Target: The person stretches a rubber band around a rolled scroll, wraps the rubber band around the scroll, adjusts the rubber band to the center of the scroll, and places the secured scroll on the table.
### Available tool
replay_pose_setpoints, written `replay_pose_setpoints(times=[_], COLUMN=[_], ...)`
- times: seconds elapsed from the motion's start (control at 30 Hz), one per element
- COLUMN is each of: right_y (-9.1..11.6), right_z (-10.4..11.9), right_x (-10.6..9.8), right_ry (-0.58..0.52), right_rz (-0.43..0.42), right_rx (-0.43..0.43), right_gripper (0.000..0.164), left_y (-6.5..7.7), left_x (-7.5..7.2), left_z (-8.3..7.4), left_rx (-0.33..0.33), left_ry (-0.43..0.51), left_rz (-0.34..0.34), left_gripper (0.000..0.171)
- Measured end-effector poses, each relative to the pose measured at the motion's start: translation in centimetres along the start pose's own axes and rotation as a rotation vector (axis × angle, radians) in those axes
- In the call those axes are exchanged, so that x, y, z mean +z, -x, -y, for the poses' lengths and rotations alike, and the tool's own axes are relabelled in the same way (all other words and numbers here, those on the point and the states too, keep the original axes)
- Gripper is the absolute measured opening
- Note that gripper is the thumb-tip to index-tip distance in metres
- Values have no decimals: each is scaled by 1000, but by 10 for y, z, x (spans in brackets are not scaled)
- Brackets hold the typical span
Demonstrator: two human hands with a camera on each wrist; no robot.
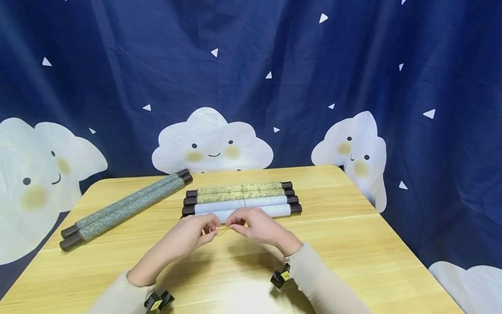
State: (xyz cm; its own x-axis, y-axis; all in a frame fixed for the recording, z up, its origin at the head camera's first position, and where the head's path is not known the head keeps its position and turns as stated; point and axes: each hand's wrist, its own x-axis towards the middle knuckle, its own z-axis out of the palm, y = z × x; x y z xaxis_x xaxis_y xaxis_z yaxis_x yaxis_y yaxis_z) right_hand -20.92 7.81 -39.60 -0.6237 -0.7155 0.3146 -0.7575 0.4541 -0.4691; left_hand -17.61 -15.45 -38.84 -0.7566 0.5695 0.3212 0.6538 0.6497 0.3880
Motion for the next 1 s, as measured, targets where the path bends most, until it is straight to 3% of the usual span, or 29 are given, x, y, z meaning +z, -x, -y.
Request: replay_pose_setpoints(times=[0.3,0.43,0.6,0.77,1.0], right_y=[7,9,6,9,14], right_z=[-10,-12,-12,-13,-16], right_x=[-24,-30,-30,-33,-41], right_ry=[-119,-156,-186,-222,-252], right_rz=[-92,-116,-94,-97,-74], right_rx=[98,121,111,139,137], right_gripper=[5,5,5,4,6], left_y=[-31,-40,-42,-44,-45], left_x=[1,0,1,5,14], left_z=[-11,-15,-15,-14,-14], left_rx=[-64,-62,-65,-80,-55], left_ry=[-20,-14,-14,45,82], left_rz=[-36,-28,-34,-27,25], left_gripper=[9,11,11,4,14])
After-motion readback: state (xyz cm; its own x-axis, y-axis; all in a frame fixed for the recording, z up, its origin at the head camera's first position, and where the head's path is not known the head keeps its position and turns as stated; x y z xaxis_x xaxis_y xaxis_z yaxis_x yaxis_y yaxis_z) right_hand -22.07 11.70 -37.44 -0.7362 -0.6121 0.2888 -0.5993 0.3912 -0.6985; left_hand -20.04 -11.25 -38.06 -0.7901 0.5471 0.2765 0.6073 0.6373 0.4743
